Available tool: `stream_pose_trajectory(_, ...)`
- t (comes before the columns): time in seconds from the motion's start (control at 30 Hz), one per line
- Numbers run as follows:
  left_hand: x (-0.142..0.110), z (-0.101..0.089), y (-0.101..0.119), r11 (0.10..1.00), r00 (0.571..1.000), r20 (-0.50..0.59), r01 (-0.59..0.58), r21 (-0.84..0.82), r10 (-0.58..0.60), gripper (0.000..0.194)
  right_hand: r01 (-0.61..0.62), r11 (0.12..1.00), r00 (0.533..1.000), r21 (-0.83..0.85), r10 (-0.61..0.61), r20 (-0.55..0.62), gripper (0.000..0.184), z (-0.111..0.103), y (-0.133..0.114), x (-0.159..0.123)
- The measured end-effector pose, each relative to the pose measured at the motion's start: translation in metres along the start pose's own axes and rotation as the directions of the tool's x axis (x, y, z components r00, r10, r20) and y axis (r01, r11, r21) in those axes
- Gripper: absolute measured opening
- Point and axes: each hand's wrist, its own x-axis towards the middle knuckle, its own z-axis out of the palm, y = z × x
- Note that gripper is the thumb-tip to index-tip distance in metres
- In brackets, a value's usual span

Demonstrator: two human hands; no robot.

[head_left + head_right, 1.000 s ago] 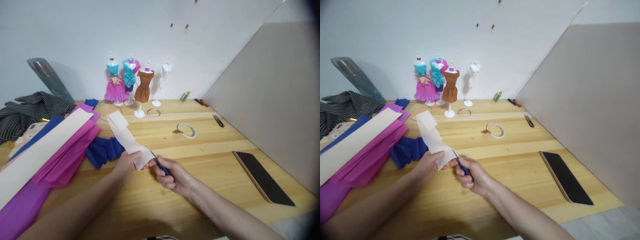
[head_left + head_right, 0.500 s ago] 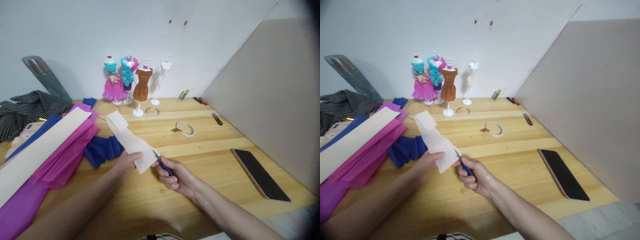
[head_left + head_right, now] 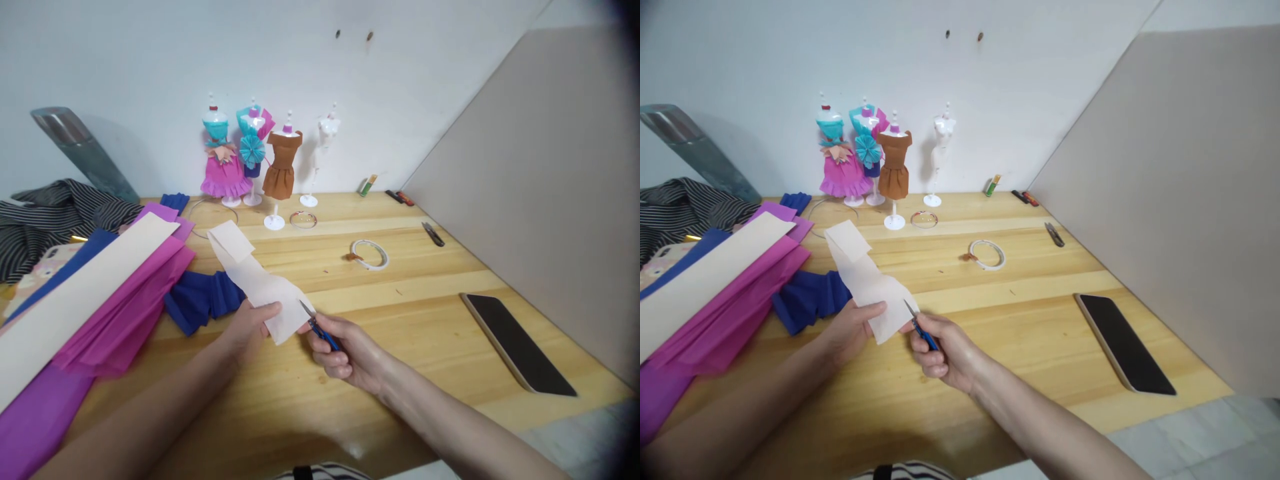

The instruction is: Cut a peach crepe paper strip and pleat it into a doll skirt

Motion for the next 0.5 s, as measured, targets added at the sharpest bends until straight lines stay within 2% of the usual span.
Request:
stream_pose_trajectory(0.33, 0.0007, 0.0022, -0.0005, 1.000, 1.000, 0.003, -0.007, -0.017, 0.007, 0.045, -0.018, 0.999, 1.000, 0.029, 0.018, -0.012, 0.027, 0.0033, -0.0009, 0.0028)
stream_pose_trajectory(0.5, 0.0013, 0.0017, -0.0008, 1.000, 1.000, 0.025, -0.014, -0.018, 0.015, 0.045, -0.015, 0.999, 1.000, 0.044, 0.015, 0.018, 0.030, 0.0034, -0.0012, 0.0050)
